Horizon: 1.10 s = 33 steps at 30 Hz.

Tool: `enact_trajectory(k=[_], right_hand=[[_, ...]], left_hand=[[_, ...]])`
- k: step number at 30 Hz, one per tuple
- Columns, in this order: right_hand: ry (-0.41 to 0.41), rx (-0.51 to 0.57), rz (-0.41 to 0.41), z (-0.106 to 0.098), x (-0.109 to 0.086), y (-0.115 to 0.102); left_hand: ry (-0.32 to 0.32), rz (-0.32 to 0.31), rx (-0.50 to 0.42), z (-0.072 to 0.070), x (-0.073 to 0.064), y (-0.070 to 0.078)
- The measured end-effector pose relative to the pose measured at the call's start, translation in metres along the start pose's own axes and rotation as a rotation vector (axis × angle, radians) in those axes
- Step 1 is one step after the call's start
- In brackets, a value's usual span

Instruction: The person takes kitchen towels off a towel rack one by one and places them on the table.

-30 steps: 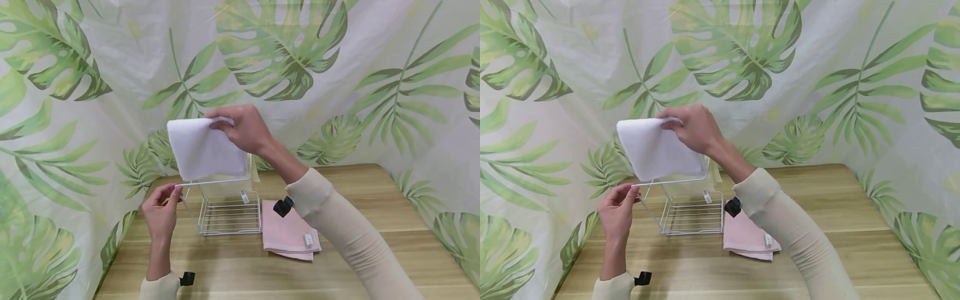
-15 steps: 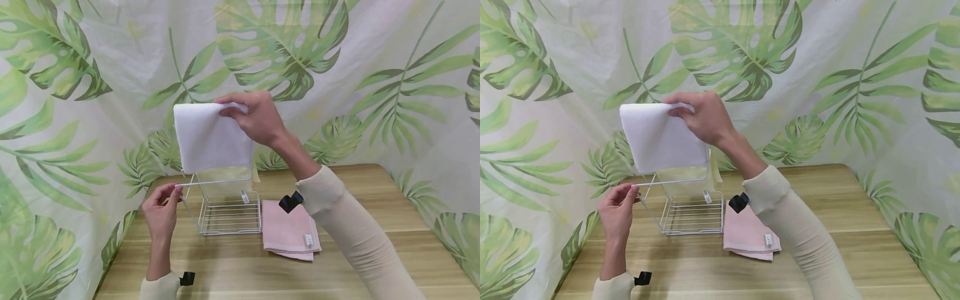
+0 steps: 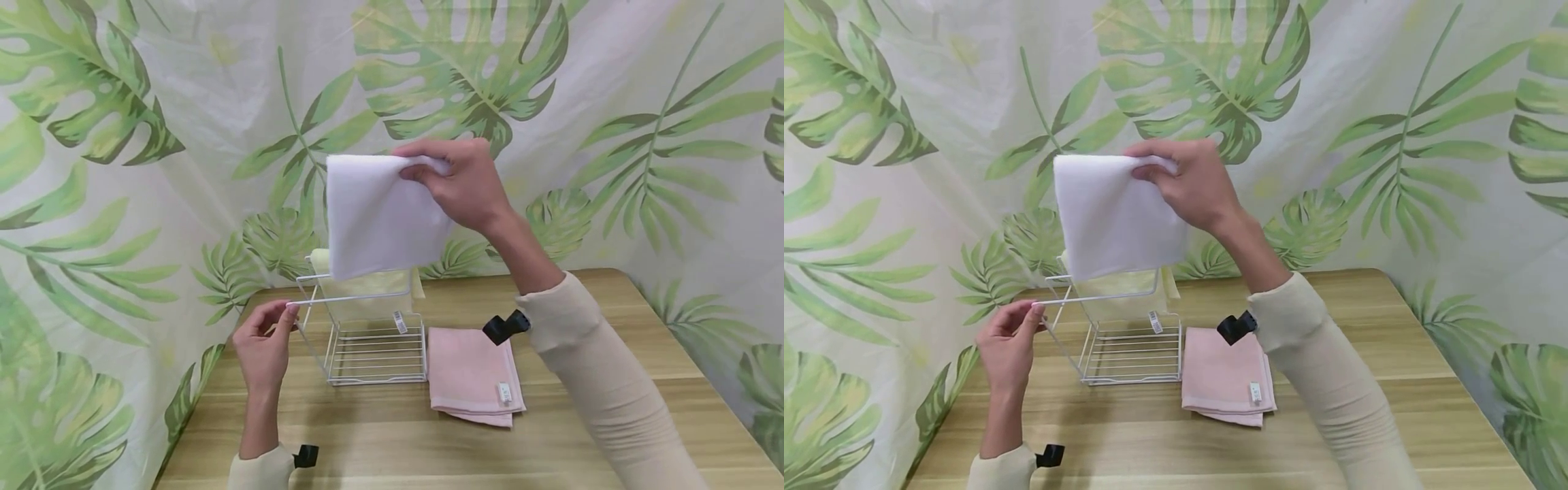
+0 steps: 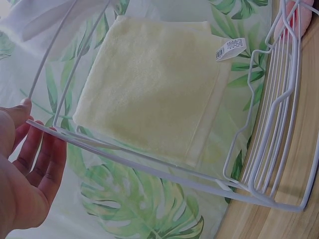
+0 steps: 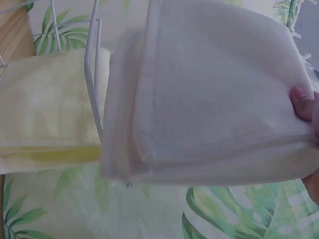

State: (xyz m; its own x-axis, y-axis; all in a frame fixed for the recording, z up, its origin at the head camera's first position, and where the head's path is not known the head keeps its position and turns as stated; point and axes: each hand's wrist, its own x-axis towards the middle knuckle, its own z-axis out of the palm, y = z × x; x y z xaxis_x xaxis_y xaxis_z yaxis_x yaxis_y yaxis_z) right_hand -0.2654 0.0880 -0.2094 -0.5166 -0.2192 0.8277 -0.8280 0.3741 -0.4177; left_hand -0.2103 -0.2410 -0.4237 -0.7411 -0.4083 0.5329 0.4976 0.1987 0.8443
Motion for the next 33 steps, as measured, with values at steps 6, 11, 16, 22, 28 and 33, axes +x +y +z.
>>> enact_trajectory(k=[6,11,16,22,28,33], right_hand=[[0.001,-0.015,0.047,-0.017,-0.013,0.015],[0.009,-0.054,0.057,-0.028,-0.025,0.027],[0.019,-0.083,0.094,-0.042,-0.036,0.033],[0.045,-0.091,0.099,-0.056,-0.047,0.037],[0.072,-0.086,0.112,-0.067,-0.060,0.041],[0.106,-0.117,0.124,-0.077,-0.072,0.044]], left_hand=[[0.003,0.005,0.002,0.000,0.000,-0.002],[0.004,0.006,0.007,-0.001,0.000,-0.003],[-0.001,0.004,0.009,-0.001,-0.001,-0.002],[-0.004,-0.002,0.005,-0.001,0.001,-0.003],[-0.012,0.007,0.005,0.000,0.005,-0.005],[-0.016,0.004,0.002,0.000,0.008,-0.009]])
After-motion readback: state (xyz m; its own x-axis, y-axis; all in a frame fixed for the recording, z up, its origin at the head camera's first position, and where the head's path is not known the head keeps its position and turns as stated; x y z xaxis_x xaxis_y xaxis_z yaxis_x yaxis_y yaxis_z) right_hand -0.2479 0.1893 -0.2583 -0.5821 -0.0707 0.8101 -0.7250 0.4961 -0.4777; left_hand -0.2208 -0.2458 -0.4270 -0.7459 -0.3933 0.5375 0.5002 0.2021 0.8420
